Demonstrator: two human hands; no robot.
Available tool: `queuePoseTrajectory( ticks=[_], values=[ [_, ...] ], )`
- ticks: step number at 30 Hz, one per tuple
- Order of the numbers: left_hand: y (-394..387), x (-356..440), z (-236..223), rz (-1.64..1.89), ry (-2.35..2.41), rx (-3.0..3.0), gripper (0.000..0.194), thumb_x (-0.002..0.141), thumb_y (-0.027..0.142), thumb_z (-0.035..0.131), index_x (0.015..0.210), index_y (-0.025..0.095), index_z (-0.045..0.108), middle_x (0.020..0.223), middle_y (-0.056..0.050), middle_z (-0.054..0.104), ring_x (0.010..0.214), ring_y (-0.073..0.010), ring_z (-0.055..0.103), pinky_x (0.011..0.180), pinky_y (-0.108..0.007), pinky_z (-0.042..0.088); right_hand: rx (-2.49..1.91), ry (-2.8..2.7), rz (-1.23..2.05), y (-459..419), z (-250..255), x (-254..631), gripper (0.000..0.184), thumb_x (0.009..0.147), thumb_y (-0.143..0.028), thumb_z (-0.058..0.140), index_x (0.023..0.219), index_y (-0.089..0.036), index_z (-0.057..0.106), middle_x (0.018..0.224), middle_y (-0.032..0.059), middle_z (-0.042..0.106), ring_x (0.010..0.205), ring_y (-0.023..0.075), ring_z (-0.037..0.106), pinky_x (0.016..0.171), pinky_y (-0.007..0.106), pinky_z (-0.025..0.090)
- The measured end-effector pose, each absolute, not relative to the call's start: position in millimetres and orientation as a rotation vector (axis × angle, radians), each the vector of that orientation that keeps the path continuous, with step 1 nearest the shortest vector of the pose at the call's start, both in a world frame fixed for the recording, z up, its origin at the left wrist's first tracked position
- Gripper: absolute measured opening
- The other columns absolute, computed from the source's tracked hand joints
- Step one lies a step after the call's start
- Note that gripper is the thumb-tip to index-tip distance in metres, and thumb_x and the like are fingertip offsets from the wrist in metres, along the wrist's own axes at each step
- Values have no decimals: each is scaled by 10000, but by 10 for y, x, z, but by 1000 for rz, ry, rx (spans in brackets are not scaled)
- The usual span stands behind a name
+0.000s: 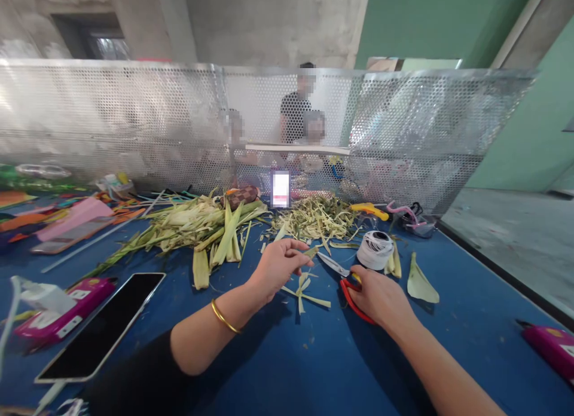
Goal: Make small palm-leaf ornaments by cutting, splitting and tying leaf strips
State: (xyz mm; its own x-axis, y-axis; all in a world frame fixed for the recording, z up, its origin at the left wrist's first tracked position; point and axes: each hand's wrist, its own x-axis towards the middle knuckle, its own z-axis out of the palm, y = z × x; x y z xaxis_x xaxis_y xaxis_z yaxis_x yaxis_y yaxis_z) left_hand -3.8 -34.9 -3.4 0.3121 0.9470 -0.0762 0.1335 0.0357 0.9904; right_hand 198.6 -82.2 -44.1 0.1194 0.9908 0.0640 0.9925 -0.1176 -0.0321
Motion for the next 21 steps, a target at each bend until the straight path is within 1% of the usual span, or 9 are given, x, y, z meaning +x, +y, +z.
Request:
queuePoseTrajectory(
  ticks=[3,7,10,12,14,15,17,19,21],
  values=[
    [-402,-117,-48,912,1091,1487,258,688,245,616,926,151,581,674,-18,676,485,-77,475,518,-226,407,-2297,-2111,-67,-833,-460,2040,247,856,-329,468,1005,-194,610,881,121,683,827,278,666,586,296,385],
    [-449,-203,-97,910,1105,1596,292,694,265,612,963,154,583,680,-18,684,501,-89,491,510,-219,398,-2321,-2117,-165,-877,-431,2070,213,826,-323,523,927,-179,644,868,131,658,795,277,657,619,315,423],
    [-478,-217,-131,878,1094,1690,328,706,260,607,1014,154,574,673,-15,691,530,-103,521,524,-217,392,-2098,-1945,-211,-916,-298,1936,261,845,-352,532,1010,-176,630,974,125,649,856,269,640,685,335,458],
    [-484,-208,-157,848,1072,1757,360,701,250,610,1046,156,568,664,-5,691,566,-119,554,534,-215,391,-1747,-1935,10,-922,-165,1758,285,851,-385,542,1063,-203,601,1002,80,653,877,213,627,733,298,468],
    [-468,-205,-187,814,1042,1820,411,693,261,622,1086,157,561,664,2,691,595,-135,581,537,-216,393,-1518,-2062,263,-897,-39,1563,203,837,-374,567,950,-213,619,887,38,663,792,180,616,688,266,460],
    [-451,-210,-201,799,1026,1847,438,689,268,629,1107,156,557,666,3,692,605,-142,591,541,-217,397,-1481,-2108,308,-873,9,1480,143,840,-335,560,864,-209,625,812,25,657,741,172,604,661,262,446],
    [-405,-233,-222,766,994,1902,480,689,277,636,1144,152,550,667,3,694,620,-151,606,559,-220,409,-1425,-2201,351,-817,58,1375,128,830,-248,546,742,-208,629,739,8,645,708,163,589,651,258,417],
    [-359,-270,-225,718,954,1976,498,684,255,640,1163,148,555,665,3,696,642,-157,618,587,-222,419,-1401,-2238,452,-770,42,1358,143,812,-185,527,726,-208,639,704,-4,643,683,153,587,644,252,404],
    [-328,-306,-212,655,912,2085,513,666,231,660,1166,155,571,668,7,698,668,-161,627,611,-222,418,-1415,-2230,599,-749,-20,1405,140,803,-179,519,753,-210,646,672,-14,639,641,146,580,614,245,399]
  ],
)
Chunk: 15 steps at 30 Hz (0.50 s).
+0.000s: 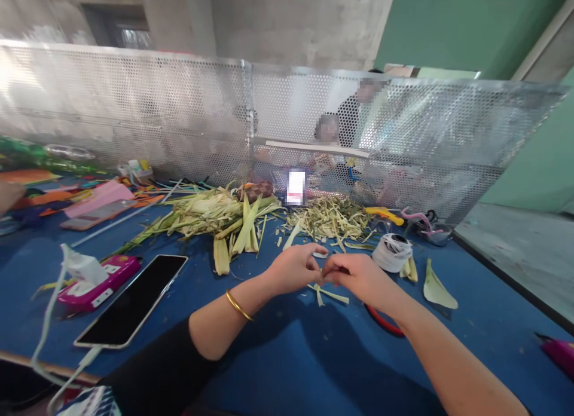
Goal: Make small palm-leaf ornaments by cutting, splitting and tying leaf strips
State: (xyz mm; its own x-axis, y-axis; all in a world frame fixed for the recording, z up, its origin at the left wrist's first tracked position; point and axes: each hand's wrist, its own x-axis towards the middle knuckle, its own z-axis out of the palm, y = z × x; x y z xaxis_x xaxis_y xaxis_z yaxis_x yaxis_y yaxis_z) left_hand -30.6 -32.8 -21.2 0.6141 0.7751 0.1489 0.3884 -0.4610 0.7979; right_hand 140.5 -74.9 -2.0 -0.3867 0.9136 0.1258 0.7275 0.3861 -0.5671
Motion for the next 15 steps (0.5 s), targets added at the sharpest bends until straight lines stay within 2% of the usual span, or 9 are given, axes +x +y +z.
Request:
queuePoseTrajectory(
  ticks=[4,7,11,12,15],
  values=[
    [-295,-362,-179,594,975,2311,392,648,312,717,1026,218,673,669,13,690,692,-176,626,600,-230,388,-1434,-2179,802,-756,-158,1545,136,815,-245,506,736,-209,611,642,-18,615,621,149,573,598,248,411],
    [-233,-389,-197,752,1169,2322,285,646,362,721,903,239,708,709,2,685,735,-192,620,628,-251,391,-1450,-2078,834,-744,-201,1591,131,805,-268,505,717,-204,579,633,-17,599,606,152,579,598,260,431],
    [-157,-355,-276,1210,1335,1820,508,657,276,694,1147,200,586,845,-16,671,678,-141,584,660,-253,428,-1434,-1739,848,-704,-228,1548,181,779,-357,544,709,-194,577,641,-4,612,615,161,606,626,278,473],
    [-167,-328,-294,1268,1303,1664,536,649,285,701,1155,172,563,846,-26,664,658,-130,574,646,-249,432,-1423,-1654,840,-699,-244,1524,200,776,-379,550,714,-192,579,652,2,623,619,162,611,637,282,481],
    [-278,-223,-321,1103,1070,1323,326,717,402,632,901,132,626,790,-52,648,639,-122,567,571,-231,414,-1379,-1513,806,-709,-335,1434,225,774,-411,565,787,-187,584,662,11,638,610,170,617,631,293,493]
  ],
)
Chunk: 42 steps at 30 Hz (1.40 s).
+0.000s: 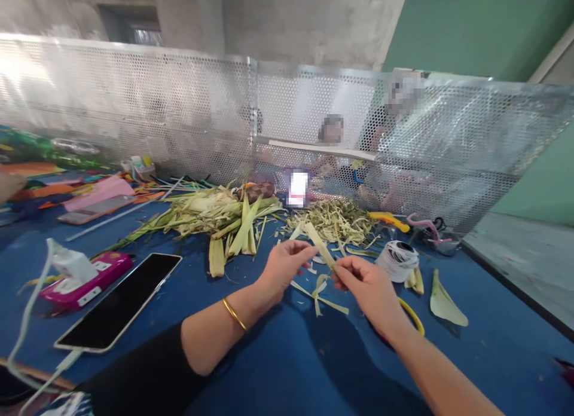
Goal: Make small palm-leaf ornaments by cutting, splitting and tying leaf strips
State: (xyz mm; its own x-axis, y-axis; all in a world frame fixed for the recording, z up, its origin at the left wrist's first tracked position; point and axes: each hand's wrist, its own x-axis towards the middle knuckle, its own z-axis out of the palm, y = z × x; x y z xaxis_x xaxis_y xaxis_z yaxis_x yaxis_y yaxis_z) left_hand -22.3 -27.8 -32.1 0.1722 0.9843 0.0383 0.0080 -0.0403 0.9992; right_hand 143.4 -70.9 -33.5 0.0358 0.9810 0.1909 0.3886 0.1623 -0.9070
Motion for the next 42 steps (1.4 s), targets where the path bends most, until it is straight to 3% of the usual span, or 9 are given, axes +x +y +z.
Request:
queuePoseTrajectory(
  ticks=[7,11,16,22,28,35,42],
  values=[
    [-488,-118,-319,1025,1027,1206,234,691,321,664,569,145,567,544,0,580,511,-88,505,535,-220,388,-1350,-1655,632,-805,-500,1281,200,835,-329,521,986,-199,509,635,-12,630,638,187,642,626,296,487],
    [-451,-143,-294,1040,1031,1196,212,703,271,651,547,148,578,497,11,567,466,-74,476,522,-216,385,-1312,-1718,485,-803,-445,1367,182,887,-293,442,1027,-200,511,670,5,656,614,175,656,591,278,507],
    [-438,-168,-248,1019,1056,1145,198,708,243,655,550,149,584,488,11,573,444,-69,477,492,-206,365,-1033,-2055,-55,-767,-364,1492,247,891,-179,448,1088,-224,591,1009,78,656,899,189,647,764,309,522],
    [-455,-169,-230,957,1035,1115,174,701,235,665,570,139,604,484,7,565,450,-71,485,473,-198,351,-807,-2208,-523,-772,-376,1453,142,879,-127,522,951,-178,632,915,83,685,828,188,629,741,330,520],
    [-467,-179,-225,926,925,1052,180,729,203,598,566,128,602,540,-20,586,501,-85,527,492,-203,380,-760,-2149,-540,-782,-380,1495,161,859,-67,537,935,-176,629,892,78,684,812,174,614,734,304,519],
    [-498,-155,-240,890,920,999,168,647,242,732,602,126,618,551,0,595,505,-81,542,564,-217,435,-712,-2202,-681,-782,-394,1498,184,865,-66,523,964,-165,642,893,88,682,806,176,611,754,324,497],
    [-504,-134,-245,981,963,980,162,627,185,758,594,115,616,538,1,610,492,-71,547,569,-206,459,-894,-2080,-251,-778,-387,1456,112,888,-182,544,860,-201,650,823,43,652,774,161,600,704,301,480]
  ],
)
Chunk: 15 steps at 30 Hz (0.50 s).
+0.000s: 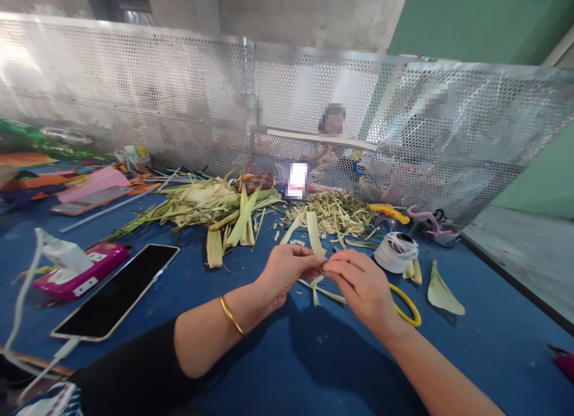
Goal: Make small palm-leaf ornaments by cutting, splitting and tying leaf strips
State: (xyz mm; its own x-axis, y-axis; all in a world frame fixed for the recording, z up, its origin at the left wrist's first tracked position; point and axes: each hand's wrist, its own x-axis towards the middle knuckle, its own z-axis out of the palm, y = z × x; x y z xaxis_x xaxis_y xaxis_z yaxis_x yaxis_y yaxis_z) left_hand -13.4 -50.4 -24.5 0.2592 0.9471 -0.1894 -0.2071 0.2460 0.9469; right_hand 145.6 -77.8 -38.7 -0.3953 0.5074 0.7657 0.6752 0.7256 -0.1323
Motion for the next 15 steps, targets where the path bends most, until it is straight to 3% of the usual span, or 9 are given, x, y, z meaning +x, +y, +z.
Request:
queuePoseTrajectory(
  ticks=[6,15],
  values=[
    [-523,-127,-268,985,934,970,181,626,203,776,625,121,615,577,-17,641,531,-97,595,616,-239,491,-1083,-2002,10,-741,-399,1504,124,879,-239,544,823,-234,654,822,34,597,775,177,587,707,315,480],
    [-569,-89,-223,1002,1006,1117,73,699,151,683,637,118,666,543,-8,624,499,-71,540,536,-200,413,-1191,-1967,-23,-752,-405,1481,115,853,-248,571,755,-213,619,808,38,607,761,191,571,718,336,445]
  ],
)
